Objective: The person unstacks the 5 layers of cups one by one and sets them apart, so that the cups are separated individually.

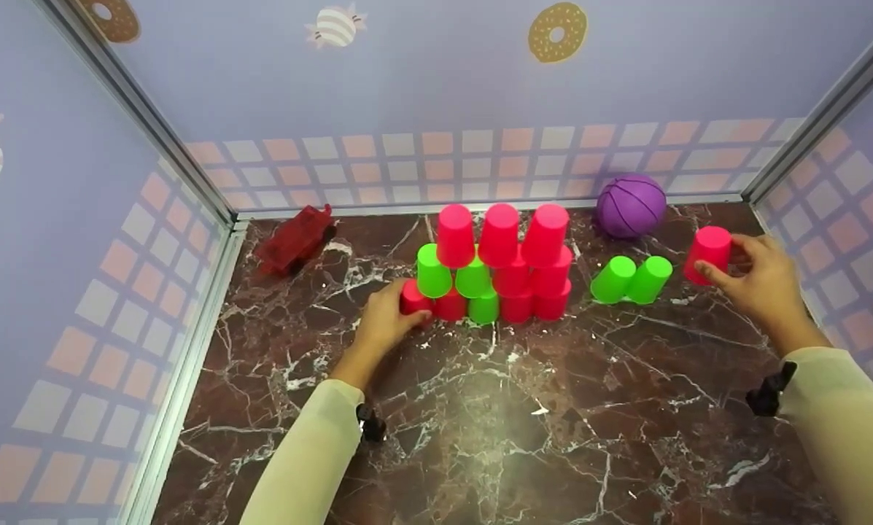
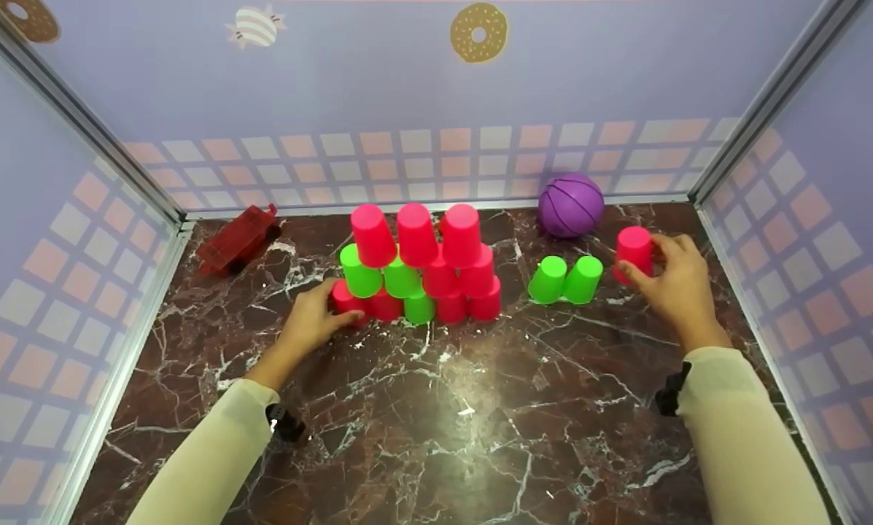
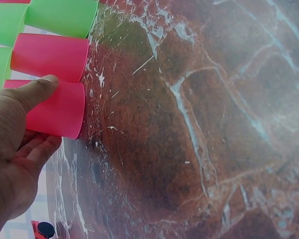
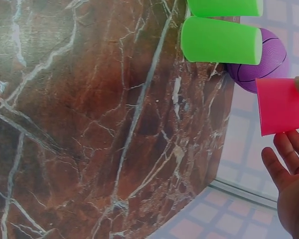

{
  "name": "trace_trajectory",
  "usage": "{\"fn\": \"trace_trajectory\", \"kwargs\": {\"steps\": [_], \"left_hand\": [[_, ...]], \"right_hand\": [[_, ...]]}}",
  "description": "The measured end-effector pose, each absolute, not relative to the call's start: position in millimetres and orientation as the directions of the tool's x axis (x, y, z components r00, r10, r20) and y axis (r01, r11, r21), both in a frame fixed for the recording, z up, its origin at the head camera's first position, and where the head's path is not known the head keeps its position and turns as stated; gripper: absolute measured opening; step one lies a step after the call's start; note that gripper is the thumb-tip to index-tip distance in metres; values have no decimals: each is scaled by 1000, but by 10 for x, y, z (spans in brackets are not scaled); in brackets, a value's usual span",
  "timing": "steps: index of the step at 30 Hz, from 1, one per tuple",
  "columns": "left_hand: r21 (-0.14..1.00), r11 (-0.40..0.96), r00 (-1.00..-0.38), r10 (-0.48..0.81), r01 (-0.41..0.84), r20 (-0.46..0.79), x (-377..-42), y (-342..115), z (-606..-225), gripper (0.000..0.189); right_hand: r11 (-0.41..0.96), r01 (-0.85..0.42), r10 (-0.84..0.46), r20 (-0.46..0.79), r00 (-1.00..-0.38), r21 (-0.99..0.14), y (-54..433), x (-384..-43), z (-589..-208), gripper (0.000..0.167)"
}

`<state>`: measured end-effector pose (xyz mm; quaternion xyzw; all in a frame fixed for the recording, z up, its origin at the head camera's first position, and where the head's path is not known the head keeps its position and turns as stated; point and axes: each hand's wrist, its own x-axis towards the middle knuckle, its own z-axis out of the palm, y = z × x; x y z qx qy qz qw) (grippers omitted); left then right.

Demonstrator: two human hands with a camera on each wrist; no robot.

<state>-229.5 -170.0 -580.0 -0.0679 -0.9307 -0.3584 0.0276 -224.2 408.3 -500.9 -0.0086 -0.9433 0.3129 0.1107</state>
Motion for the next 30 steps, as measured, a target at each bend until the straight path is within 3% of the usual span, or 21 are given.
{"fn": "trace_trajectory", "kwargs": {"steps": [11, 30], "left_hand": [[655, 740, -988, 113, 154, 105, -2311, -1704, -5781, 61], [666, 729, -988, 117, 157, 104, -2294, -1718, -5802, 60]], "right_hand": [[840, -51, 73, 206, -976, -540, 4093, -2245, -5181, 63], [838, 57, 82, 23, -996, -542, 4005, -2303, -5431, 61]]}}
